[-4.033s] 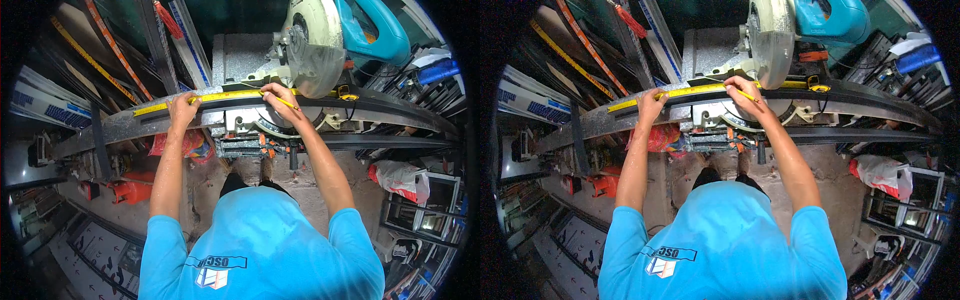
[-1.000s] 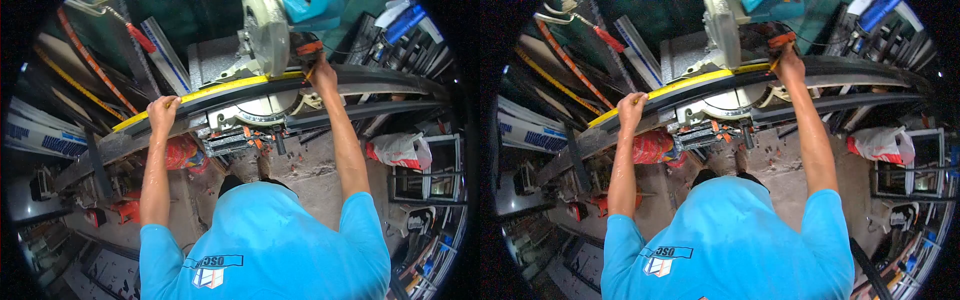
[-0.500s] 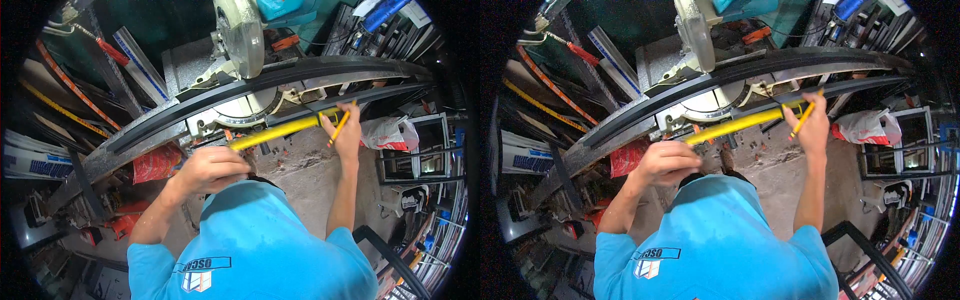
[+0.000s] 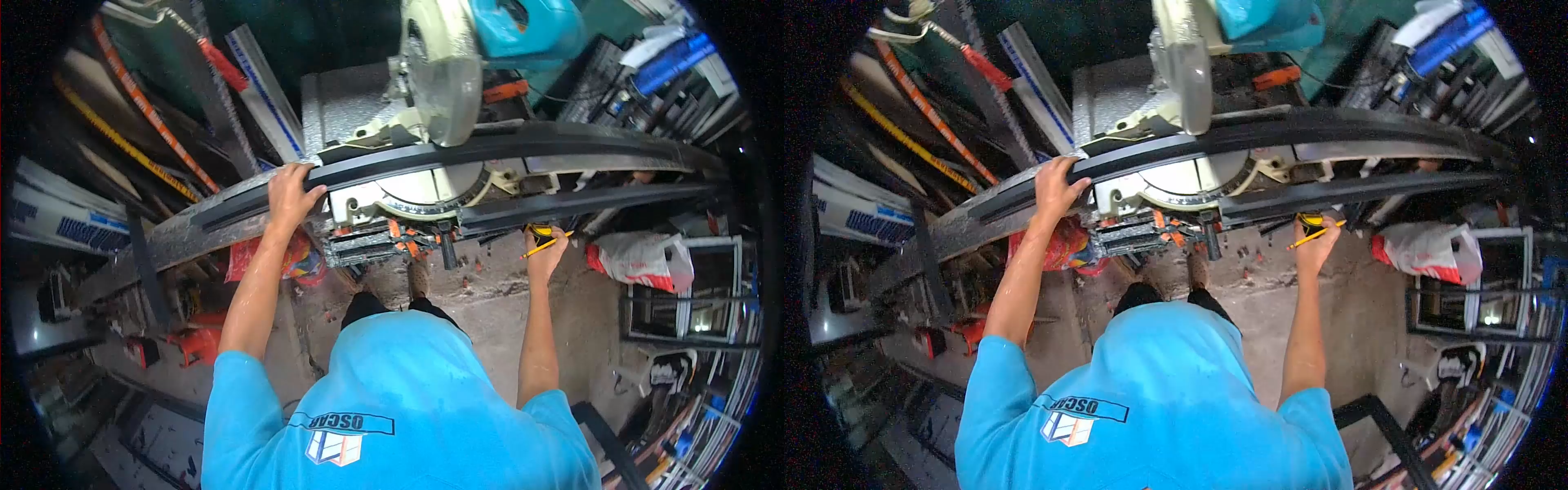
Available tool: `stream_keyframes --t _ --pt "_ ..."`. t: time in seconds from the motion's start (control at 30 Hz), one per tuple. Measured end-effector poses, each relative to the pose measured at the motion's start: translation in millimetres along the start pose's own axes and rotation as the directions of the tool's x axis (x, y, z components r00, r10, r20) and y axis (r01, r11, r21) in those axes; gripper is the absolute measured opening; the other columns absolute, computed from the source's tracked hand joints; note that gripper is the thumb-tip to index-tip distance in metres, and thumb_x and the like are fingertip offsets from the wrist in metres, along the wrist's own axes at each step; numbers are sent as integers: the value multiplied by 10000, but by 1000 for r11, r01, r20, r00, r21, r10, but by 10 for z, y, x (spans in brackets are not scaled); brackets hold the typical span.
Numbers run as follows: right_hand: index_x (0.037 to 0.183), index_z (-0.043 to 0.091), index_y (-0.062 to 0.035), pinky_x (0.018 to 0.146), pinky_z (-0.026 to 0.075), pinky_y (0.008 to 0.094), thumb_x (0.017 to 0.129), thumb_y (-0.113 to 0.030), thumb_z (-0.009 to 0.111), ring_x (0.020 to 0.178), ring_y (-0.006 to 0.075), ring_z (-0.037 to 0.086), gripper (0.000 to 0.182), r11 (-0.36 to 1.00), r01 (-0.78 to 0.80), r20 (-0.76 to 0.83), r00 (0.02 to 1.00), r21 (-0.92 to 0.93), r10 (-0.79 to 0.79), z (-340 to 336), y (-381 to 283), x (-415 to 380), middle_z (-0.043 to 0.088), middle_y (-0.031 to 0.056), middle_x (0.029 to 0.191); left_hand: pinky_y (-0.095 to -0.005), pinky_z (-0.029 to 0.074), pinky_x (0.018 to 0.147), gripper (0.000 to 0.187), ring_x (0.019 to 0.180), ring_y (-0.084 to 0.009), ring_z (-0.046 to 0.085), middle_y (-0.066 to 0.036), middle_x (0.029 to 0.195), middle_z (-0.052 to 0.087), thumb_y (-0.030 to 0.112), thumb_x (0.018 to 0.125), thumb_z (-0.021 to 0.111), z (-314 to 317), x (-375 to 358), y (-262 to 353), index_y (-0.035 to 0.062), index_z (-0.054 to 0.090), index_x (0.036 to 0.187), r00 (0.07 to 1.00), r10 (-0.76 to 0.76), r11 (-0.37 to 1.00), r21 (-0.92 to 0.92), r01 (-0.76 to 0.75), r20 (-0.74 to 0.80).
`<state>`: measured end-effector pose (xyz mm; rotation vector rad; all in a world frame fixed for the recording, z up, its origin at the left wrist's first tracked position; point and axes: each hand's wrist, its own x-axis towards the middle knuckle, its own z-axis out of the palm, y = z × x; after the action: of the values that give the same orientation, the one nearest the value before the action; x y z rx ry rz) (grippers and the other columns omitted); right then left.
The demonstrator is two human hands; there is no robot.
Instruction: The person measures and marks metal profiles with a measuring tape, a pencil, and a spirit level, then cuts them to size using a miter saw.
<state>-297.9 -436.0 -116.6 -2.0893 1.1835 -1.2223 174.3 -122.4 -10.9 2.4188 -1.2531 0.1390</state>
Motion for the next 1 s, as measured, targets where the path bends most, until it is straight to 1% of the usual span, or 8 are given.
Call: stream_keyframes --t 0.17,0.37,0.43,0.5,0.7,0.77,0.9,1.0 --pt "1222 438 -13 988 470 438 739 -66 886 1093 391 596 661 959 -196 -7 980 -203 199 344 130 186 547 217 1179 -471 488 845 477 941 -320 718 -134 995 765 408 702 898 96 78 87 55 775 999 989 -145 989 -9 144 -44" --pt "1306 446 44 1028 451 452 804 -133 833 1187 468 540 658 929 -189 37 977 -317 212 379 42 164 531 264 1238 -452 541 880 721 960 -359 729 -230 1017 751 414 603 955 131 122 192 -35 736 1122 964 -239 970 -82 230 -119" --pt "1297 447 46 1042 449 437 811 -138 832 1190 457 546 647 944 -107 44 991 -311 127 386 235 70 539 261 1254 -453 535 880 839 974 -367 718 -228 1060 734 454 582 957 196 126 197 -44 700 1207 966 -215 977 -39 212 -144" --pt "1240 471 32 1071 432 426 852 -114 801 1220 403 553 531 919 -395 50 917 -12 395 292 469 -47 553 244 1307 -472 522 892 882 993 -380 694 -206 1074 703 480 574 955 223 141 250 -36 686 1236 960 -247 969 -19 247 -132" --pt "1157 520 -10 1093 414 438 915 -45 734 1234 304 558 325 983 -18 -141 990 -181 -8 -426 -527 187 586 219 1299 -506 491 1028 980 1254 -441 546 -253 1402 483 434 521 995 332 222 551 -62 637 1286 939 -291 957 -69 283 -182" --pt "1134 543 -8 1044 449 409 943 -50 717 1143 288 597 262 999 7 -151 988 -36 -12 -381 -810 410 621 185 1219 -515 433 1110 1038 1355 -474 444 -298 1480 373 429 520 1004 356 239 674 -90 587 1316 906 -324 946 -101 308 -272" --pt "1069 594 -6 869 512 329 1009 -148 675 891 221 628 174 987 155 283 945 47 -162 118 -1580 940 648 81 960 -519 381 1153 1109 1382 -478 406 -313 1521 307 425 541 1004 379 251 771 -91 500 1384 901 -372 924 -183 336 -225" --pt "1098 573 -24 717 547 327 978 -245 723 748 207 642 293 988 -6 364 930 155 -51 1044 -779 1305 650 94 901 -519 386 1130 1112 1356 -448 445 -272 1438 460 408 553 999 456 252 698 -76 476 1407 916 -346 934 -166 316 -205"
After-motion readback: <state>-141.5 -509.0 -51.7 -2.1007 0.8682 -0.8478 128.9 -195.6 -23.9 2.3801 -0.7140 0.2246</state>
